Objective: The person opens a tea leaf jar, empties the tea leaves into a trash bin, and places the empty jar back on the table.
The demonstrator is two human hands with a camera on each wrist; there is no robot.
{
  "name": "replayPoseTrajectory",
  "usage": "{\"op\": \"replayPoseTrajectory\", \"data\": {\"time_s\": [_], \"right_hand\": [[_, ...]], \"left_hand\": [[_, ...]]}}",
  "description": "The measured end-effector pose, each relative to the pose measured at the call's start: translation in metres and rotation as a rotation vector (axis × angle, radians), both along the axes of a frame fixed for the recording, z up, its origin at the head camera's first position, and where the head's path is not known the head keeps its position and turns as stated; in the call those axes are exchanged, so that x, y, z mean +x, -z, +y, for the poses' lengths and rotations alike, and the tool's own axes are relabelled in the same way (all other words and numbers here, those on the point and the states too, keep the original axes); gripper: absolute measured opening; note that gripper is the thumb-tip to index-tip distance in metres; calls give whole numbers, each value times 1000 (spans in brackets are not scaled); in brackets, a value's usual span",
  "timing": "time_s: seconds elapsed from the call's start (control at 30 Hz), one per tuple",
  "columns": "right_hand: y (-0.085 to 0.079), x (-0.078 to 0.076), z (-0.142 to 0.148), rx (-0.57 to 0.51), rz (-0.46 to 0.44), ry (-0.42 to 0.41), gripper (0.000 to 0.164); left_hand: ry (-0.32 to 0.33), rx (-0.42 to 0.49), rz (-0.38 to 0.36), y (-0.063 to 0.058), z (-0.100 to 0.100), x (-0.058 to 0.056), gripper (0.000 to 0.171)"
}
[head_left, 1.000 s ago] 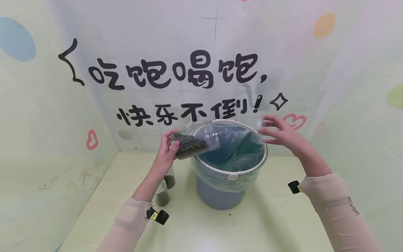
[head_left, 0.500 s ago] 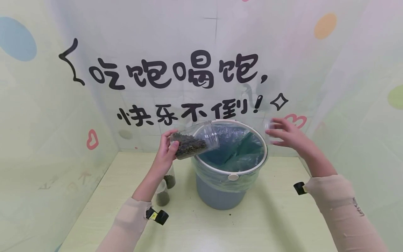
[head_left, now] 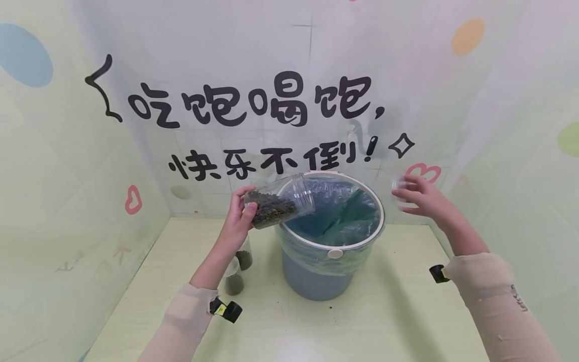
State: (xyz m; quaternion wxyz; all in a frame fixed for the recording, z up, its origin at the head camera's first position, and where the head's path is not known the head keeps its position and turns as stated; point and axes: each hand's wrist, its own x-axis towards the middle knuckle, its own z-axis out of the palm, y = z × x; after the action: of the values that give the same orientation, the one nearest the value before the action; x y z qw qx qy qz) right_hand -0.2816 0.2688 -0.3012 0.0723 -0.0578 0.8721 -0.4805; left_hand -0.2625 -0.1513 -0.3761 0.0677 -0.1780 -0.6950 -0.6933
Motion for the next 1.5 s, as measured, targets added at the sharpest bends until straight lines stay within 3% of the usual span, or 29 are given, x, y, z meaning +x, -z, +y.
{"op": "replayPoseTrajectory", "data": {"time_s": [0.43,0.77,1.3,1.5], "right_hand": [[34,-8,20,3,-55,53,85],[75,-16,34,52,-131,107,93],[138,-15,45,135,-185,166,93],[166,-18,51,217,-169,178,93]], "left_hand": [[-6,-7,-6,0,-3,1,60],[-12,0,-28,1,-8,2,53],[-40,-20,-29,3,-13,3,50],[-43,1,-24,3,-15,4,49]]}}
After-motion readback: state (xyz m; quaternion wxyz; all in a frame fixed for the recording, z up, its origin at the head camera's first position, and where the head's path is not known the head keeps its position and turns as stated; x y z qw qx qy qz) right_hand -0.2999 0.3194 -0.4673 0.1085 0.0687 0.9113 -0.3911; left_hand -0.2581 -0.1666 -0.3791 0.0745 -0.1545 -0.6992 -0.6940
